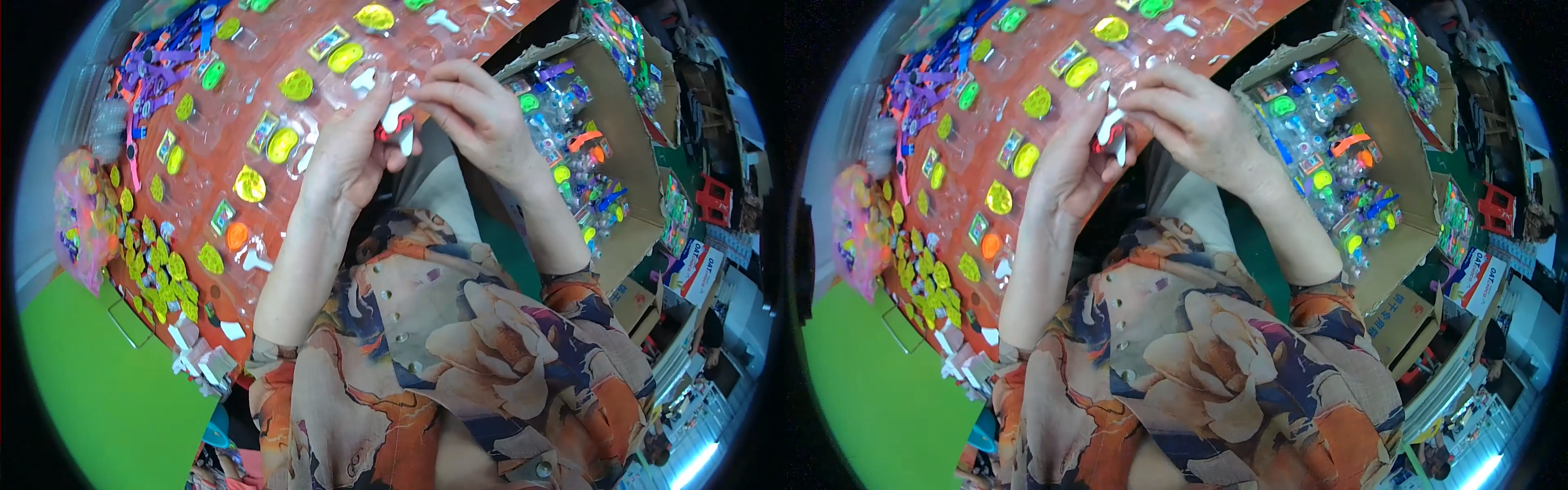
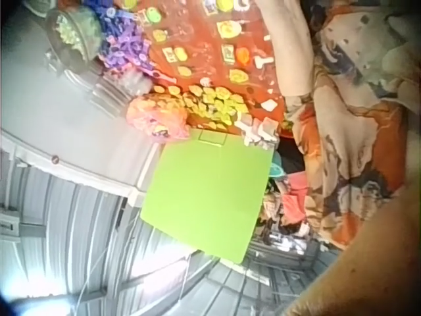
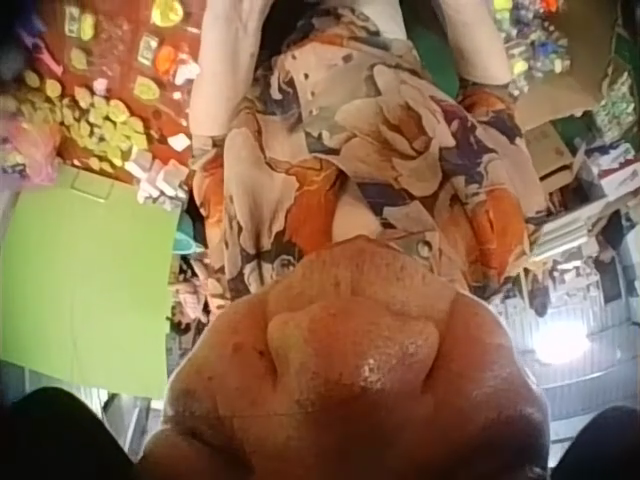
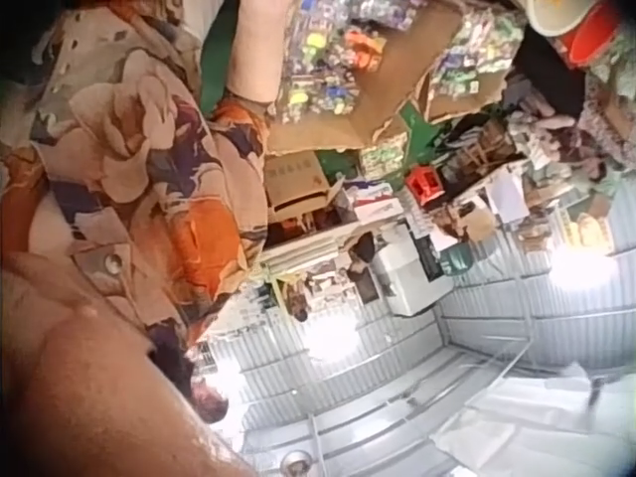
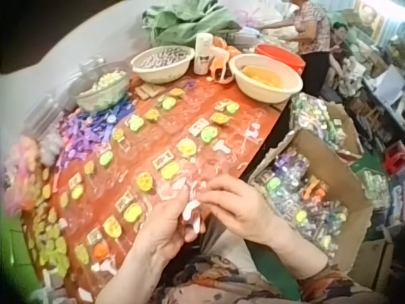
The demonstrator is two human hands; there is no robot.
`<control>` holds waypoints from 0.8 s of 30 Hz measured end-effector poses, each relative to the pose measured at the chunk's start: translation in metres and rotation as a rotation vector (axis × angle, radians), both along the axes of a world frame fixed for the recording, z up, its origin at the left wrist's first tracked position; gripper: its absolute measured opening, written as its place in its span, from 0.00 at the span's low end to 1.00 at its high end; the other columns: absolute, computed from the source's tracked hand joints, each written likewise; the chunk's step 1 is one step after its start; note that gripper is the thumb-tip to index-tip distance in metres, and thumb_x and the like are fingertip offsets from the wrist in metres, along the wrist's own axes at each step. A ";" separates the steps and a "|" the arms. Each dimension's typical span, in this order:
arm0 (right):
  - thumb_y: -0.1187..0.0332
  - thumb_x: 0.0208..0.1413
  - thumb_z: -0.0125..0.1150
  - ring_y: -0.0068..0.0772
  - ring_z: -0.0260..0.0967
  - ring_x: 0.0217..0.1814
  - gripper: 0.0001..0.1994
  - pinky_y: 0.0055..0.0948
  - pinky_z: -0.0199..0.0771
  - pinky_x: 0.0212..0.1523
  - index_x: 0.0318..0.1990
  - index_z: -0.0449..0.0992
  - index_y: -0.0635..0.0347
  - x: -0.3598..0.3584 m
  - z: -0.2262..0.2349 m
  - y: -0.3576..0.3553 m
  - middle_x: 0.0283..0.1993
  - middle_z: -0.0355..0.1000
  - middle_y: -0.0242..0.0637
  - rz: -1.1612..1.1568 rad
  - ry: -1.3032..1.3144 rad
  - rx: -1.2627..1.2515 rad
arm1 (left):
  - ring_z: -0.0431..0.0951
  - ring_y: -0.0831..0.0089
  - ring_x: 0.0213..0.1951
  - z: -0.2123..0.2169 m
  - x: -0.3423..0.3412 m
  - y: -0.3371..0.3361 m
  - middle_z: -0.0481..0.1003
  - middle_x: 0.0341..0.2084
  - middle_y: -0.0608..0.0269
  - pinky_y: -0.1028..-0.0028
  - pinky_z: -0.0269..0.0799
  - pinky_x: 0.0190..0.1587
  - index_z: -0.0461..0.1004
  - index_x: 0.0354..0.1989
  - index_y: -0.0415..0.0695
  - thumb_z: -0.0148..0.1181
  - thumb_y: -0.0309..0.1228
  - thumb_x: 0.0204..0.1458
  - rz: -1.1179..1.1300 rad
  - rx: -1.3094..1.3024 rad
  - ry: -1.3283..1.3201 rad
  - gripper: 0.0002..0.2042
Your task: Assembling small toy components and placing them into plastic molds.
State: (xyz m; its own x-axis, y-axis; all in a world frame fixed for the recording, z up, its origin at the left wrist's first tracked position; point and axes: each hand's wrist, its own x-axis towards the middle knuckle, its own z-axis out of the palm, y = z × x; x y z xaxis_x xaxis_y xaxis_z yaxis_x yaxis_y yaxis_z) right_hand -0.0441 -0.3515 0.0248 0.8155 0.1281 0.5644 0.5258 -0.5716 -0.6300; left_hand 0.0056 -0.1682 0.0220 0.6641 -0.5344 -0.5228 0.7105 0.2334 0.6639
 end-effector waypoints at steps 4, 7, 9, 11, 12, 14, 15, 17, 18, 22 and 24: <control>0.78 0.54 0.63 0.41 0.76 0.43 0.09 0.31 0.78 0.42 0.43 0.78 0.63 -0.003 0.000 -0.015 0.43 0.74 0.42 0.084 0.076 0.063 | 0.74 0.73 0.17 0.008 -0.001 0.000 0.76 0.21 0.57 0.79 0.60 0.14 0.75 0.33 0.37 0.54 0.48 0.64 -0.080 0.052 0.046 0.23; 0.77 0.54 0.64 0.41 0.76 0.42 0.10 0.33 0.78 0.43 0.45 0.78 0.63 -0.007 0.005 -0.011 0.44 0.74 0.42 0.107 0.253 0.231 | 0.74 0.72 0.15 0.005 -0.002 -0.006 0.76 0.20 0.57 0.80 0.58 0.11 0.75 0.33 0.37 0.54 0.49 0.64 -0.094 0.036 0.072 0.22; 0.76 0.54 0.65 0.42 0.76 0.42 0.10 0.33 0.78 0.42 0.44 0.78 0.62 -0.005 0.007 -0.016 0.43 0.74 0.41 0.141 0.123 0.115 | 0.74 0.73 0.14 0.007 -0.001 -0.009 0.76 0.20 0.57 0.80 0.57 0.10 0.75 0.33 0.38 0.56 0.49 0.63 -0.132 0.014 0.060 0.22; 0.75 0.52 0.66 0.42 0.76 0.42 0.09 0.34 0.77 0.41 0.42 0.79 0.60 -0.005 0.007 -0.019 0.42 0.75 0.39 0.167 0.063 0.057 | 0.74 0.73 0.13 0.011 0.000 -0.012 0.76 0.19 0.57 0.80 0.57 0.10 0.75 0.32 0.39 0.57 0.49 0.62 -0.172 0.028 0.095 0.22; 0.75 0.52 0.66 0.42 0.75 0.42 0.09 0.34 0.77 0.41 0.42 0.79 0.59 -0.005 0.009 -0.020 0.42 0.75 0.38 0.183 0.053 0.022 | 0.73 0.73 0.13 0.013 0.000 -0.015 0.76 0.18 0.58 0.81 0.57 0.09 0.75 0.30 0.39 0.57 0.49 0.62 -0.154 0.059 0.120 0.22; 0.74 0.52 0.66 0.41 0.75 0.43 0.09 0.34 0.77 0.42 0.42 0.79 0.58 -0.003 0.011 -0.025 0.42 0.75 0.37 0.186 0.057 -0.006 | 0.73 0.73 0.13 0.010 0.002 -0.015 0.76 0.18 0.58 0.81 0.57 0.09 0.74 0.29 0.39 0.57 0.49 0.62 -0.150 0.053 0.116 0.22; 0.75 0.52 0.66 0.42 0.75 0.43 0.09 0.34 0.77 0.42 0.42 0.79 0.58 -0.002 0.012 -0.032 0.42 0.75 0.38 0.175 0.084 -0.046 | 0.73 0.73 0.13 0.008 0.004 -0.014 0.76 0.18 0.58 0.81 0.57 0.09 0.74 0.28 0.39 0.57 0.49 0.62 -0.144 0.051 0.112 0.22; 0.76 0.52 0.65 0.44 0.75 0.43 0.10 0.35 0.76 0.43 0.42 0.78 0.58 0.006 0.007 -0.049 0.41 0.75 0.39 0.136 0.091 0.005 | 0.74 0.72 0.14 0.000 0.006 -0.006 0.76 0.19 0.56 0.80 0.58 0.10 0.74 0.26 0.40 0.56 0.47 0.63 -0.102 0.028 0.105 0.22; 0.77 0.52 0.64 0.45 0.75 0.44 0.10 0.35 0.76 0.44 0.42 0.78 0.58 0.012 0.006 -0.066 0.41 0.75 0.39 0.029 0.106 -0.031 | 0.74 0.71 0.15 -0.002 0.007 -0.003 0.75 0.20 0.56 0.80 0.58 0.11 0.74 0.25 0.40 0.55 0.47 0.64 -0.063 0.002 0.101 0.22; 0.74 0.55 0.63 0.40 0.75 0.39 0.08 0.32 0.75 0.40 0.42 0.79 0.62 0.063 -0.015 -0.151 0.38 0.75 0.41 -0.382 -0.007 -0.201 | 0.76 0.71 0.17 0.005 0.008 0.001 0.76 0.21 0.56 0.81 0.59 0.12 0.73 0.26 0.42 0.53 0.46 0.65 0.011 -0.033 0.088 0.21; 0.75 0.57 0.61 0.37 0.76 0.38 0.08 0.30 0.74 0.39 0.44 0.78 0.62 0.093 -0.022 -0.183 0.38 0.75 0.39 -0.491 -0.065 -0.337 | 0.77 0.71 0.18 0.003 0.007 0.001 0.76 0.21 0.56 0.81 0.61 0.12 0.73 0.27 0.42 0.54 0.46 0.65 0.023 -0.054 0.087 0.20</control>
